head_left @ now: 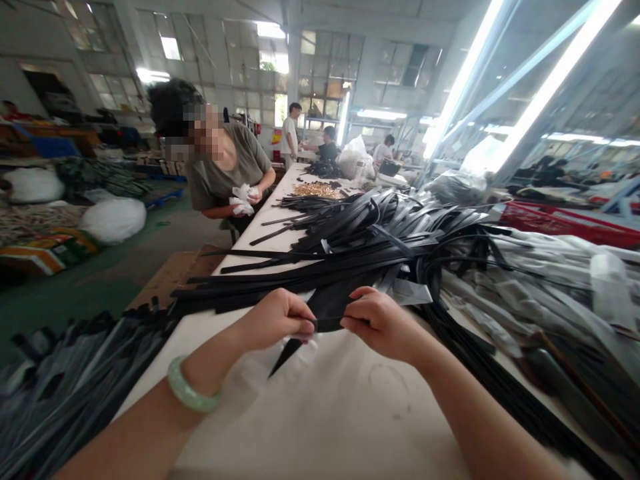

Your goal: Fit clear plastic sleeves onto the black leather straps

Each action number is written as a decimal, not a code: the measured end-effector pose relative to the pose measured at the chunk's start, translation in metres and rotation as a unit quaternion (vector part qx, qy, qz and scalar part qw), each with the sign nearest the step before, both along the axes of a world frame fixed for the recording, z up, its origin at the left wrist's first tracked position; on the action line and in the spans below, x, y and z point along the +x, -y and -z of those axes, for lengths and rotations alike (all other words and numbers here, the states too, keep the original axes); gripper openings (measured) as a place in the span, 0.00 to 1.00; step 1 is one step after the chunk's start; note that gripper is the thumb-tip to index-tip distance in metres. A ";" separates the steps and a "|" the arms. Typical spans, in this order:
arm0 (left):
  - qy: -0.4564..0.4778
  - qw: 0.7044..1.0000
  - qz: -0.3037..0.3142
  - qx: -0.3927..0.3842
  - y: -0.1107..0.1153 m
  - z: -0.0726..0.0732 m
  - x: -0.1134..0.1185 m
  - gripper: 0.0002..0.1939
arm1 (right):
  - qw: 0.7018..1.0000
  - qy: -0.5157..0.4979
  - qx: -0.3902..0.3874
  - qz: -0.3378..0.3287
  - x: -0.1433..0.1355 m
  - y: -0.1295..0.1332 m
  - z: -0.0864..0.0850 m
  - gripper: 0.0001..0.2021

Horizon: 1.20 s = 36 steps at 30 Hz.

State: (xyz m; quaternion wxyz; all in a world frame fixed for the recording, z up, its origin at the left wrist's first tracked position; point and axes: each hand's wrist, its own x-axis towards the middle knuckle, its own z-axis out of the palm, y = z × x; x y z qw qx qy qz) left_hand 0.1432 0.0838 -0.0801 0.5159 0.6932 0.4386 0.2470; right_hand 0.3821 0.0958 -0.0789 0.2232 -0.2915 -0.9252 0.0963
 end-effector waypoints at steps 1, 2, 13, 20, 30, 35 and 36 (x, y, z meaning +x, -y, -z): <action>0.016 0.999 0.018 -0.040 0.001 -0.002 -0.003 0.13 | 1.000 -0.003 0.000 0.012 0.002 -0.002 0.000 0.20; 0.024 0.996 0.038 -0.078 0.001 -0.004 -0.007 0.19 | 1.000 -0.002 -0.003 0.020 0.004 -0.003 0.000 0.20; -0.013 0.964 0.193 -0.181 0.009 -0.016 -0.015 0.27 | 0.998 -0.015 -0.063 -0.026 0.009 -0.004 -0.004 0.20; 0.031 0.961 0.122 -0.245 0.005 0.011 0.002 0.26 | 0.992 -0.055 -0.110 -0.015 0.008 -0.007 -0.001 0.23; 0.109 0.878 0.307 -0.350 0.021 0.012 0.012 0.25 | 0.977 -0.013 -0.206 -0.060 0.012 -0.010 -0.001 0.22; 0.111 0.895 0.251 -0.352 0.022 0.027 0.022 0.21 | 0.960 -0.033 -0.259 -0.102 0.000 0.004 -0.003 0.24; 0.112 0.902 0.235 -0.344 0.022 0.028 0.023 0.22 | 0.956 -0.042 -0.268 -0.109 -0.003 0.008 -0.003 0.24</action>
